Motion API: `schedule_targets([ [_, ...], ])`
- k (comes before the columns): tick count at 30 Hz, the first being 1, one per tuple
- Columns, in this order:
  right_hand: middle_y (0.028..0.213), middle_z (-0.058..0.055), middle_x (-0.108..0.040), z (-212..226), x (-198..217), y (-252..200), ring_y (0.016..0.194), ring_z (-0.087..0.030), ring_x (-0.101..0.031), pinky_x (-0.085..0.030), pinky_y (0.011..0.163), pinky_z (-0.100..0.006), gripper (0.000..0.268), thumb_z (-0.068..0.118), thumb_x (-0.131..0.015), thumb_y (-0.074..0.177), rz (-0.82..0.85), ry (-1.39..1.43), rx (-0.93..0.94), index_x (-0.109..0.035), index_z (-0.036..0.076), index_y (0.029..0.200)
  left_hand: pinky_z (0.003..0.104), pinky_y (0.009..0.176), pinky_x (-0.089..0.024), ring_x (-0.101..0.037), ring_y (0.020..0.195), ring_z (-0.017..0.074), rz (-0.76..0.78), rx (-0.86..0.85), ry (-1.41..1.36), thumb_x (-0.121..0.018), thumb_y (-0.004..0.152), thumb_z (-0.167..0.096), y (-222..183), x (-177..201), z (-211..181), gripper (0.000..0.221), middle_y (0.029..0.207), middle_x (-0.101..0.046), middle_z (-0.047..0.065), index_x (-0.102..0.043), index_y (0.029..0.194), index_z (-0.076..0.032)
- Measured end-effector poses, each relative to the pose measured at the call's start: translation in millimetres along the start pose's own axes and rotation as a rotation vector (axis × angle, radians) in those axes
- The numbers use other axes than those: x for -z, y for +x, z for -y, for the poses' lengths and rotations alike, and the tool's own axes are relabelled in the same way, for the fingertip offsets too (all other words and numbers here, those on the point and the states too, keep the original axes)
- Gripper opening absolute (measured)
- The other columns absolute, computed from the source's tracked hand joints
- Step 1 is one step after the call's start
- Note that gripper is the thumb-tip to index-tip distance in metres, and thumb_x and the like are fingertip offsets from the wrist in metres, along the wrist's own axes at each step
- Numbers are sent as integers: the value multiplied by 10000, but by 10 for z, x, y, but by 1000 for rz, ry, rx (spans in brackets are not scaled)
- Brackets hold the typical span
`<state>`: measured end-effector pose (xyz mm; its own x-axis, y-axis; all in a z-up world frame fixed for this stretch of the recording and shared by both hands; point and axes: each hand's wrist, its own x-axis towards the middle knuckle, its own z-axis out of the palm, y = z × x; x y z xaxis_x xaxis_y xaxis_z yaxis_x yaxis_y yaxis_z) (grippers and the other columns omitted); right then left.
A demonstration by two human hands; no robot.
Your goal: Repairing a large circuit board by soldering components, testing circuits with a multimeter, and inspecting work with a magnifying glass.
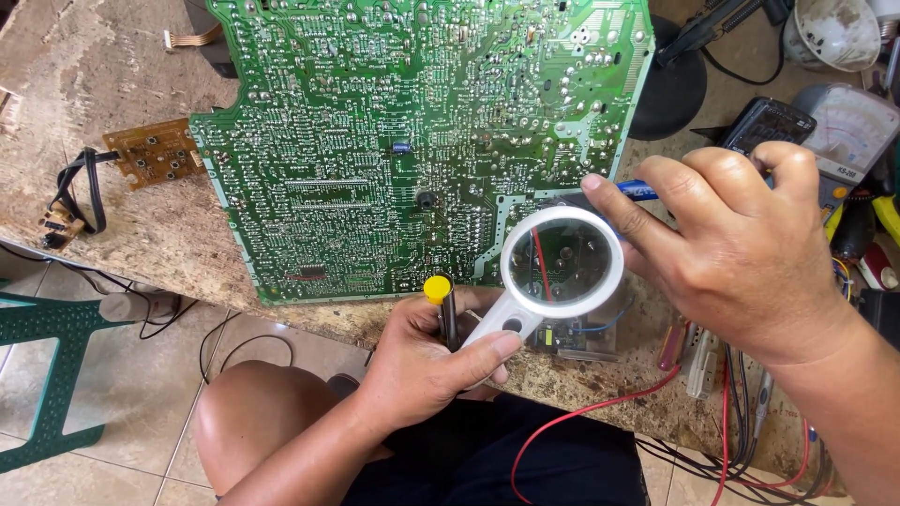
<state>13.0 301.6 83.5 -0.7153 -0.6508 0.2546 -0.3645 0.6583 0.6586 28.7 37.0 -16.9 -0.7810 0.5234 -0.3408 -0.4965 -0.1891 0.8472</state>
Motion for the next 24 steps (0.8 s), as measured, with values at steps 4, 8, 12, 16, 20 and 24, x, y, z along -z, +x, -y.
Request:
schedule_targets([
  [4,1193,101,-721,2,-10,3,1000,-176,-675,-419,922,-411,289,587,-674,1089,2,-1,-1,-767,414,1302,253,463,-615,-662,552,73,-3,-17,36,-809,810,-205,-4,2,-14,406,665,-719,22,-786,1174,-27],
  [8,1190,106,-728,0,-10,10,988,-170,-671,-418,915,-406,291,607,-646,1100,-1,-1,-2,-767,423,1290,267,459,-633,-685,559,99,-7,4,28,-807,805,-208,-5,-8,-41,425,669,-724,54,-779,1185,-19],
  [12,1168,116,-716,3,-5,9,938,-164,-646,-415,891,-400,282,598,-655,1105,4,-16,5,-764,429,1302,252,460,-617,-654,550,71,-9,-11,56,-807,809,-212,-4,0,-36,402,666,-714,16,-791,1163,-23],
  [16,1182,88,-735,22,-76,-49,906,-176,-659,-383,860,-411,189,371,-759,1120,-77,-6,10,-783,407,1304,243,474,-617,-673,553,79,22,-63,23,-808,826,-187,-3,9,10,378,691,-735,25,-778,1164,-20],
  [20,1143,76,-722,123,-135,-132,864,-171,-653,-338,885,-395,240,357,-708,1135,-124,-34,6,-789,357,1361,238,507,-584,-693,548,100,25,-59,16,-816,816,-186,7,10,44,378,666,-759,94,-777,1153,-19],
  [24,1173,36,-721,213,-234,-240,936,-198,-639,-313,880,-395,211,346,-804,1119,-189,-41,-31,-824,326,1328,234,436,-524,-604,487,86,37,-4,-39,-807,829,-178,0,-4,50,381,621,-714,100,-765,1170,-13],
])
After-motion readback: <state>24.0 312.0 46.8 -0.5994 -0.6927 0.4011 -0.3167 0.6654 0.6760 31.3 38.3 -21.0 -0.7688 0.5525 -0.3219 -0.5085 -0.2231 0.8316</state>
